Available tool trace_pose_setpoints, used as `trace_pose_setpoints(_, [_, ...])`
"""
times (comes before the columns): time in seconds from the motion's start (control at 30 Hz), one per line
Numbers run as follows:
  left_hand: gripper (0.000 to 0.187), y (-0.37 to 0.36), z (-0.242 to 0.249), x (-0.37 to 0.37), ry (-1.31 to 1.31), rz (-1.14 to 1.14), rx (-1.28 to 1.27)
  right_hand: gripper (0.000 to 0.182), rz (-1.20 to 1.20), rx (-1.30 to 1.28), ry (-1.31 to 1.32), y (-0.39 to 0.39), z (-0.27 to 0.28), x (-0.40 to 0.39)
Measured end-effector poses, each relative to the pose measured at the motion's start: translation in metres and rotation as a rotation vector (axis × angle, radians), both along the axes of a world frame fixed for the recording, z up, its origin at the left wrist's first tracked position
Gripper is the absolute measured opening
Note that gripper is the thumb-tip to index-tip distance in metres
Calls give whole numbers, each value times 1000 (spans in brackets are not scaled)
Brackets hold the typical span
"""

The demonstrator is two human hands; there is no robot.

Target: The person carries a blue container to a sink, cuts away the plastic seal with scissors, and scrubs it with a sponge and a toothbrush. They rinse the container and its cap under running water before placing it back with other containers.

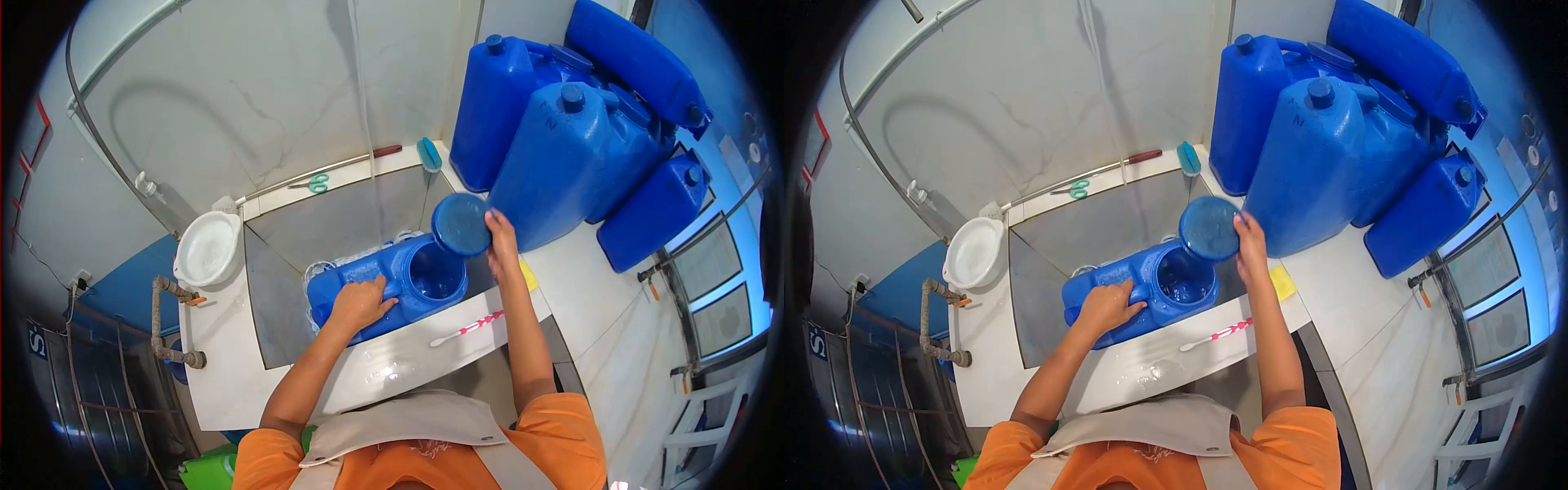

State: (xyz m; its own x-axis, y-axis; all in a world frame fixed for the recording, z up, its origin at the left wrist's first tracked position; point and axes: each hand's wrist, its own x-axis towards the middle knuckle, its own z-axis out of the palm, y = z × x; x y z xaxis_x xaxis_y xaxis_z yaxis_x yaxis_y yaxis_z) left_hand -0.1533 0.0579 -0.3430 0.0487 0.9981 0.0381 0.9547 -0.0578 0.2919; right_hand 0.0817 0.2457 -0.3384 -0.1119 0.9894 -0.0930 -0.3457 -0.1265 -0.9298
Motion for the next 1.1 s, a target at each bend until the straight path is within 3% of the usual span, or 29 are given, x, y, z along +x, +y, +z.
trace_pose_setpoints(0.03, [45, -2, 1, -1, 1, 0, 36, 41, 20, 81, 15, 13, 11, -8])
trace_pose_setpoints(0.13, [43, -8, 4, -1, -10, 0, 83, 40, 5, 466, -503, 60, 28, -60])
trace_pose_setpoints(0.17, [42, -8, 2, -2, -3, 6, 94, 35, 261, 280, -619, 67, 42, -80])
trace_pose_setpoints(0.2, [42, -9, 2, -2, -1, 14, 104, 33, 436, 389, -612, 81, 21, -108])
trace_pose_setpoints(0.23, [42, -9, 2, -2, 1, 19, 89, 31, 542, 626, -800, 89, 2, -135])
trace_pose_setpoints(0.3, [41, -11, 0, -6, 2, 36, 84, 23, 609, 1225, -886, 95, -31, -177])
trace_pose_setpoints(0.4, [39, -18, -4, -14, -22, 45, 106, 21, 607, 1459, -1048, 101, -56, -199])
trace_pose_setpoints(0.5, [36, -22, 3, -18, -44, 86, -1, 19, 703, 1574, -953, 94, -57, -204])
trace_pose_setpoints(0.7, [35, -22, 0, -21, -54, 88, -48, 23, 599, 1531, -931, 83, -48, -205])
trace_pose_setpoints(0.83, [36, -21, -1, -22, -25, 75, -39, 23, 675, 1523, -882, 91, -51, -210])
trace_pose_setpoints(0.9, [37, -18, -3, -22, -16, 61, -29, 26, 549, 1023, -912, 98, -61, -211])
trace_pose_setpoints(0.93, [38, -17, -5, -25, -12, 59, 0, 26, 545, 1010, -916, 103, -62, -204])
trace_pose_setpoints(1.0, [38, -13, -7, -31, -9, 43, 19, 29, 275, 769, -916, 114, -59, -179])
trace_pose_setpoints(1.07, [38, -2, -6, -36, -25, 63, 69, 32, 136, 759, -856, 116, -29, -140])
trace_pose_setpoints(1.1, [38, 2, 4, -37, -28, 84, 28, 33, 153, 632, -782, 125, -13, -121])
